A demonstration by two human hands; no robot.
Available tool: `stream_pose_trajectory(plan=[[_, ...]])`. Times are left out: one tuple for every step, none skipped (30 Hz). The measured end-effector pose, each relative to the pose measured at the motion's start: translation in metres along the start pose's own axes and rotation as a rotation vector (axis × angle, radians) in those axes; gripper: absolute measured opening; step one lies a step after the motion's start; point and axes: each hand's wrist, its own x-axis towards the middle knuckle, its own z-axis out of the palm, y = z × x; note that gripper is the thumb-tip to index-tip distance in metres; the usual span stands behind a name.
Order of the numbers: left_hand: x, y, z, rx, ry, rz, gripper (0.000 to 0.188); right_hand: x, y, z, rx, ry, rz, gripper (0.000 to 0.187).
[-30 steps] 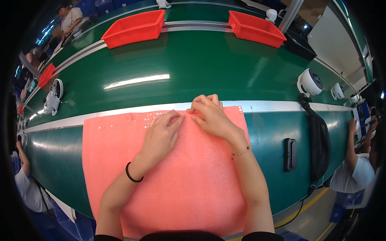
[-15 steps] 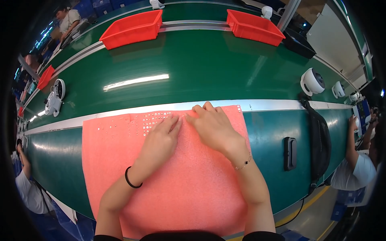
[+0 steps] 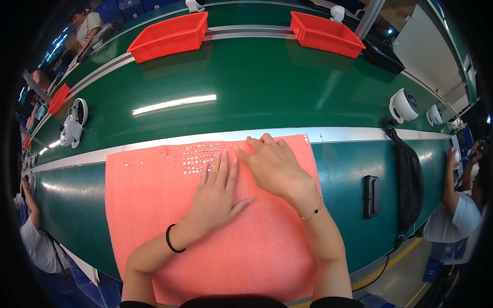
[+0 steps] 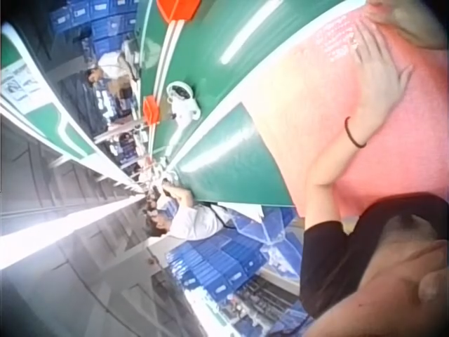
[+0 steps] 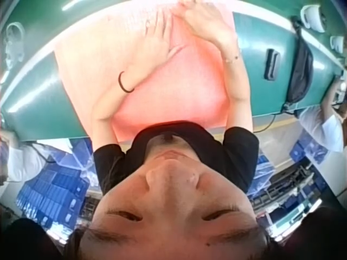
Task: Assembling the internal and external components of spherical bulb-type security cameras on an industrial assembly line.
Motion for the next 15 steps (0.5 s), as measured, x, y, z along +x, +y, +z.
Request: stream_pose_trajectory(plan=[[0.000, 0.000, 0.000, -0.011, 0.004, -0.004, 0.081, 0.000, 0.000, 0.000, -0.001, 0.002, -0.002, 0.040], [0.000, 0.001, 0.000, -0.008, 0.008, -0.006, 0.081, 0.001, 0.001, 0.001, 0.006, 0.007, -0.001, 0.040], [0.000, 0.001, -0.001, -0.026, -0.007, -0.007, 0.081, 0.002, 0.000, 0.002, 0.016, 0.014, -0.005, 0.040], [-0.001, 0.001, -0.002, -0.043, -0.021, -0.010, 0.081, 0.003, -0.001, 0.001, 0.016, 0.020, -0.016, 0.040], [-0.002, 0.002, -0.002, -0.034, -0.015, -0.020, 0.081, 0.004, -0.002, 0.001, 0.024, -0.006, 0.009, 0.040], [-0.001, 0.001, 0.000, -0.063, -0.018, -0.020, 0.081, 0.006, -0.002, 0.001, 0.032, -0.032, 0.027, 0.040], [-0.002, 0.002, 0.001, -0.086, -0.020, -0.026, 0.080, 0.008, -0.003, 0.000, 0.032, -0.020, -0.002, 0.040], [-0.003, 0.003, 0.002, -0.069, -0.008, -0.052, 0.080, 0.008, -0.003, -0.001, 0.039, -0.062, 0.038, 0.039], [-0.005, 0.003, 0.000, -0.077, 0.003, -0.041, 0.081, 0.009, -0.005, -0.005, 0.047, -0.097, 0.066, 0.039], [-0.006, 0.003, 0.002, -0.096, 0.010, -0.024, 0.081, 0.008, -0.004, -0.001, 0.033, -0.078, 0.071, 0.036], [-0.007, 0.002, 0.003, -0.078, 0.021, -0.053, 0.081, 0.010, -0.007, -0.003, 0.033, -0.069, 0.036, 0.036], [-0.008, 0.002, 0.005, -0.099, 0.043, -0.038, 0.079, 0.011, -0.010, -0.005, 0.050, -0.086, 0.081, 0.026], [-0.010, 0.003, 0.005, -0.121, 0.064, -0.021, 0.078, 0.011, -0.014, -0.007, 0.068, -0.105, 0.130, 0.018], [-0.013, 0.003, 0.004, -0.110, 0.072, -0.046, 0.078, 0.012, -0.018, -0.006, 0.058, -0.058, 0.126, 0.013], [-0.014, 0.004, 0.003, -0.115, 0.089, -0.058, 0.077, 0.012, -0.019, -0.005, 0.055, -0.056, 0.104, 0.013]])
